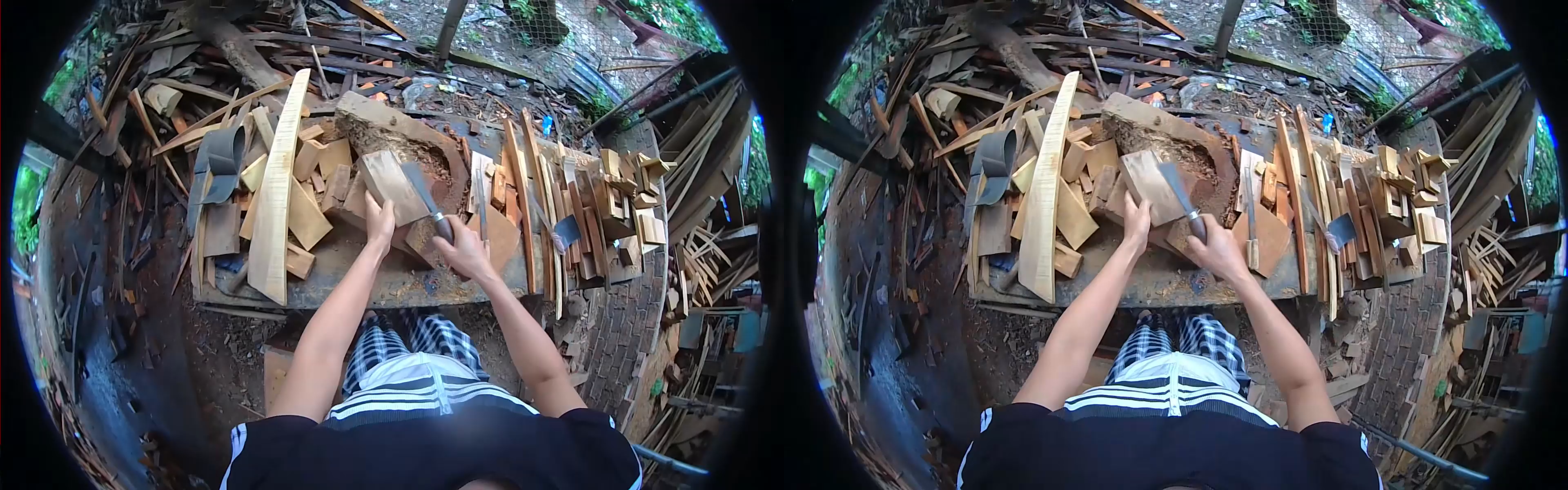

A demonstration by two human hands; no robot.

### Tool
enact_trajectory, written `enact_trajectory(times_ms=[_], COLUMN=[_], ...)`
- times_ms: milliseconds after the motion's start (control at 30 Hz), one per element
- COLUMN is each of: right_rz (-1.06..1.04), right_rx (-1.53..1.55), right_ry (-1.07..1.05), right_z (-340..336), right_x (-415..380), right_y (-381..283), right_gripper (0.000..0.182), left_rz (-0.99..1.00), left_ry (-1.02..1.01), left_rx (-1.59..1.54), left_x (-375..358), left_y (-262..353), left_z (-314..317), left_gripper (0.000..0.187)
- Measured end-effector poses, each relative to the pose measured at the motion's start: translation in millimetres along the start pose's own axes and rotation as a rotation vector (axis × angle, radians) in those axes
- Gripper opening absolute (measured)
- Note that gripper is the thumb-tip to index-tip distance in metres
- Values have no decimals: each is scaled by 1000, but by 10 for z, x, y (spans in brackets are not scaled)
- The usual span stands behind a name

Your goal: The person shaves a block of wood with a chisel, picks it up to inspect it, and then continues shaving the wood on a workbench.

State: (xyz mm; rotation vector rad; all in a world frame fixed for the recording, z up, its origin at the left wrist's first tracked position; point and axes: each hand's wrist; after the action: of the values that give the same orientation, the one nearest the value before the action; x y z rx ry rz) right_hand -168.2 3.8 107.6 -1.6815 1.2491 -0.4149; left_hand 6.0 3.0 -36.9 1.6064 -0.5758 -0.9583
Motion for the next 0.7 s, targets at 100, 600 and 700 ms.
enact_trajectory(times_ms=[100, 600, 700], right_rz=[132, -98, -77], right_rx=[-203, -325, -295], right_ry=[-141, -74, -20], right_z=[67, -39, 83], right_x=[-26, -282, 25], right_y=[146, 446, 218], right_gripper=[45, 60, 58], left_rz=[265, 998, 919], left_ry=[137, -383, -260], left_rx=[616, 1483, 1458], left_x=[-195, -594, -329], left_y=[73, 342, 419], left_z=[-191, -3, 5], left_gripper=[55, 66, 68])
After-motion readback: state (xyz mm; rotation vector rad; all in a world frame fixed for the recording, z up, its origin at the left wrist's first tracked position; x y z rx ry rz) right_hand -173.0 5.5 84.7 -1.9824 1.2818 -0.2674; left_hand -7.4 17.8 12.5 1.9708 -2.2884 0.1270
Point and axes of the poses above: each hand's wrist, its own x-axis towards the middle knuckle, its own z-axis out of the palm, y = z × x, and after that the axes turned 14 degrees about x, right-handed
